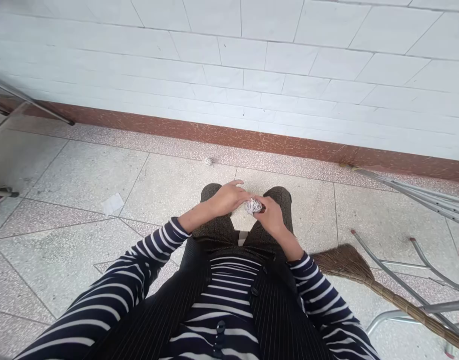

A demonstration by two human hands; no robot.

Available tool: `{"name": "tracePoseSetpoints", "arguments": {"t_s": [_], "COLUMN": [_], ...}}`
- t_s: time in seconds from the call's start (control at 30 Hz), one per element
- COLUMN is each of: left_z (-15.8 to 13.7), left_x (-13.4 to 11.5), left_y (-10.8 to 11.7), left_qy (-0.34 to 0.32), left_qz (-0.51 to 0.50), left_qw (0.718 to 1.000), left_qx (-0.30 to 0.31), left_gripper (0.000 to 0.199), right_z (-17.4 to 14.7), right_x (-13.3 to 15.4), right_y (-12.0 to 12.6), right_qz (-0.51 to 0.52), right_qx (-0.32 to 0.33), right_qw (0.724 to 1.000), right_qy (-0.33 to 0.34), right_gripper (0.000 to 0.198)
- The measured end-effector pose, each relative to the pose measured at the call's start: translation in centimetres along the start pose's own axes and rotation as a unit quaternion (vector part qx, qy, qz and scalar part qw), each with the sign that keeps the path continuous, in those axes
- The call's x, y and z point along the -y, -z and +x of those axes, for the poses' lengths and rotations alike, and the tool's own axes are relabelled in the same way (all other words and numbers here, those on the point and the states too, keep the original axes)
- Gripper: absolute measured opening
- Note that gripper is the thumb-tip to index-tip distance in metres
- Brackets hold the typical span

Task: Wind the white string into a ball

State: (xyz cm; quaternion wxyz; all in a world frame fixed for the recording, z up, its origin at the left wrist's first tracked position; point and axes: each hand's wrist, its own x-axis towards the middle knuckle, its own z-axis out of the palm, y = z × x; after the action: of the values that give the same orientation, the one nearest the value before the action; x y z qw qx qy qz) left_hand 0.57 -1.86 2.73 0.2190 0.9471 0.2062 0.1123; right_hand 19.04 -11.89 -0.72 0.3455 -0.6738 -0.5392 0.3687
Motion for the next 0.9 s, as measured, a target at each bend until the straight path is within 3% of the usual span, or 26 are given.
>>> {"name": "tracePoseSetpoints", "arguments": {"t_s": [0.1, 0.2, 0.3, 0.43, 0.53, 0.67, 0.8, 0.9], "left_z": [0.8, 1.0, 0.5, -0.8, -1.3, -1.1, -0.5, -0.3], "left_x": [1.6, 2.2, 1.6, 0.0, -0.7, -0.9, -1.9, -3.5], "left_y": [-0.4, -1.5, -3.0, -4.4, -4.3, -3.2, -1.6, -0.5], "left_qy": [0.004, 0.069, 0.124, 0.146, 0.158, 0.188, 0.170, 0.142], "left_qz": [-0.018, -0.082, -0.184, -0.338, -0.419, -0.454, -0.464, -0.440], "left_qw": [1.000, 0.994, 0.975, 0.930, 0.894, 0.869, 0.868, 0.887], "left_qx": [0.010, 0.000, 0.005, 0.000, -0.019, -0.053, -0.042, -0.004], "left_gripper": [0.029, 0.027, 0.028, 0.035, 0.029, 0.024, 0.020, 0.021], "right_z": [-1.9, -2.2, -1.3, 0.4, 1.4, 2.1, 3.1, 4.2], "right_x": [1.1, 2.7, 3.8, 4.5, 4.9, 6.3, 7.6, 7.2], "right_y": [0.3, 1.3, 2.5, 4.0, 5.1, 6.8, 8.0, 7.6], "right_qz": [0.096, 0.221, 0.324, 0.383, 0.383, 0.365, 0.296, 0.164], "right_qx": [0.028, 0.052, 0.006, -0.072, -0.102, -0.173, -0.234, -0.248], "right_qw": [0.995, 0.973, 0.943, 0.916, 0.914, 0.914, 0.925, 0.951], "right_qy": [-0.027, -0.049, -0.074, -0.099, -0.092, -0.041, 0.049, 0.086], "right_gripper": [0.047, 0.045, 0.048, 0.050, 0.047, 0.045, 0.040, 0.042]}}
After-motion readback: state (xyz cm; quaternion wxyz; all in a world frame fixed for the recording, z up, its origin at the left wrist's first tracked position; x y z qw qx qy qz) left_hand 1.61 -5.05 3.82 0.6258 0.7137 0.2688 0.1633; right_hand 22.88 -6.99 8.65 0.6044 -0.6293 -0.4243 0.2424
